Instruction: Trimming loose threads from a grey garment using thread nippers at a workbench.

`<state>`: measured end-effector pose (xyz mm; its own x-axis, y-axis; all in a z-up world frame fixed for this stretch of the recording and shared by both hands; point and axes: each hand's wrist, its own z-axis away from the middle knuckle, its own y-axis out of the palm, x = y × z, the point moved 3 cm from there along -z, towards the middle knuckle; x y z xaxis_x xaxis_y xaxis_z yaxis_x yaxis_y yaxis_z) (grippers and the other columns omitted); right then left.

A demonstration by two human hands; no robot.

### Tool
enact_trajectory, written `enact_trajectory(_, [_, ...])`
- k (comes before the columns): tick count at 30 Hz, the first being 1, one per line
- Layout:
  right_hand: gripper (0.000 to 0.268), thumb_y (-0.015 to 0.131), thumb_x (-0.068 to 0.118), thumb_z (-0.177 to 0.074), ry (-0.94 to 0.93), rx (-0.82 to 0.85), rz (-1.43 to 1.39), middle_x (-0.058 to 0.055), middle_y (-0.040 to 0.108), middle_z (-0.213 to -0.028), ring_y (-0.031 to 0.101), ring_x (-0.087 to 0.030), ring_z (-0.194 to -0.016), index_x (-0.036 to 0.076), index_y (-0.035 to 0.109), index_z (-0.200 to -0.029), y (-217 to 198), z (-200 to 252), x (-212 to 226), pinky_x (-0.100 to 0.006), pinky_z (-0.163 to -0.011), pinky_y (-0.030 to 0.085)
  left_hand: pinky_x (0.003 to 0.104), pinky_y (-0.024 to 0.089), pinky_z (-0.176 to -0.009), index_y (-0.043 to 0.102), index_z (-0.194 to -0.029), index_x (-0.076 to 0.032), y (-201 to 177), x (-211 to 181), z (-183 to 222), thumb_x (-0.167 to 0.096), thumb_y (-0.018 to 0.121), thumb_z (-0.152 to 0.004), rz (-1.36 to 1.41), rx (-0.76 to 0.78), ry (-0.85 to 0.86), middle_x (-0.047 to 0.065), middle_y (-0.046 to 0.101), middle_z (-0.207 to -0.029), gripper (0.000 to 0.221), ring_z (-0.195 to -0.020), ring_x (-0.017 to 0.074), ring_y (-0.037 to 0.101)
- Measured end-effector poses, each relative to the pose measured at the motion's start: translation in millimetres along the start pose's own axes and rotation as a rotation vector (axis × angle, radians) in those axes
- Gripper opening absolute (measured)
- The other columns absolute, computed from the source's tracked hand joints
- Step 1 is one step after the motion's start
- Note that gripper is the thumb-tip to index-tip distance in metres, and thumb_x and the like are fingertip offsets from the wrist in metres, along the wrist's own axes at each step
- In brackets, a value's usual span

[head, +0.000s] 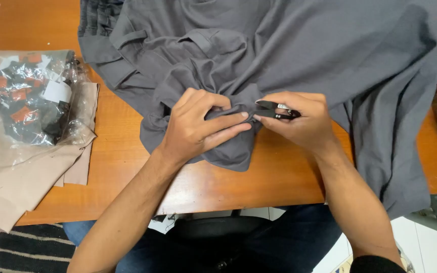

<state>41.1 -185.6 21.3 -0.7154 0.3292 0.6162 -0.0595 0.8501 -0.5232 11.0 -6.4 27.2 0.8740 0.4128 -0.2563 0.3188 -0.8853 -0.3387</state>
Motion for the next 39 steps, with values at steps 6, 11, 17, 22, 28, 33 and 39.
enact_trajectory(6, [0.008,0.071,0.001,-0.069,-0.007,-0.090,-0.072,-0.006,0.049,-0.043,0.048,-0.013,-0.039,0.004,0.064,-0.073,0.2,4.3,-10.3,-0.024,-0.038,0.037,0.031,0.038,-0.062,0.069,-0.080,-0.021,-14.9,-11.7,-3.9,-0.026,0.072,-0.073,-0.150,-0.085,0.157,0.003,0.059,-0.086,0.009,-0.071,0.0194,0.050])
enact_trajectory(11, [0.009,0.070,-0.001,-0.069,0.017,-0.115,-0.116,-0.004,0.047,-0.042,0.046,-0.010,-0.037,0.004,0.063,-0.072,0.2,2.0,-5.6,-0.021,-0.038,0.036,0.027,0.034,-0.039,0.055,-0.053,-0.012,-18.2,-42.4,-7.5,-0.018,0.059,-0.080,0.030,0.101,0.091,0.003,0.051,-0.053,0.028,-0.039,0.0171,0.042])
enact_trajectory(17, [0.009,0.069,-0.004,-0.070,0.037,-0.128,-0.151,-0.005,0.047,-0.043,0.044,-0.010,-0.038,0.002,0.063,-0.074,-1.0,4.2,-5.6,-0.022,-0.039,0.036,0.025,0.041,-0.042,0.064,-0.082,-0.010,2.6,-63.8,8.2,-0.035,0.064,-0.074,-0.473,0.332,-0.255,0.002,0.049,-0.060,0.027,-0.049,0.0160,0.051])
enact_trajectory(22, [0.015,0.075,0.005,-0.071,0.111,-0.125,-0.029,0.005,0.052,-0.058,0.036,-0.001,-0.051,0.004,0.061,-0.076,-1.0,11.4,-13.2,-0.015,-0.049,0.032,0.035,0.035,-0.046,0.065,-0.082,-0.014,22.1,-98.3,27.1,-0.016,0.057,-0.082,0.207,0.673,-0.035,0.000,0.046,-0.066,0.007,-0.061,0.0196,0.051])
enact_trajectory(28, [0.014,0.073,0.009,-0.074,0.166,-0.089,-0.079,0.005,0.051,-0.059,0.038,-0.002,-0.052,0.006,0.060,-0.077,-2.0,12.2,-15.2,-0.016,-0.050,0.033,0.026,0.027,-0.042,0.045,-0.051,-0.010,4.6,-84.8,8.4,-0.031,0.064,-0.078,0.196,0.481,-0.276,-0.001,0.039,-0.048,0.039,-0.041,0.0127,0.036])
enact_trajectory(33, [0.013,0.069,0.010,-0.076,0.206,-0.079,-0.108,0.007,0.045,-0.056,0.034,-0.002,-0.051,0.006,0.057,-0.075,-0.1,11.4,-12.3,-0.016,-0.049,0.030,0.034,0.040,-0.037,0.057,-0.097,-0.012,3.4,-66.4,5.1,-0.050,0.067,-0.070,-0.502,0.392,-0.486,-0.001,0.051,-0.083,0.048,-0.072,0.0182,0.051])
enact_trajectory(39, [0.014,0.069,0.009,-0.077,0.215,-0.145,-0.103,0.007,0.040,-0.054,0.033,-0.003,-0.050,0.007,0.055,-0.075,-0.1,13.1,-19.0,-0.017,-0.049,0.029,0.036,0.036,-0.076,0.063,-0.088,-0.014,25.5,-81.1,37.8,-0.002,0.056,-0.079,-0.126,0.536,0.006,-0.001,0.060,-0.093,0.016,-0.098,0.0196,0.052])
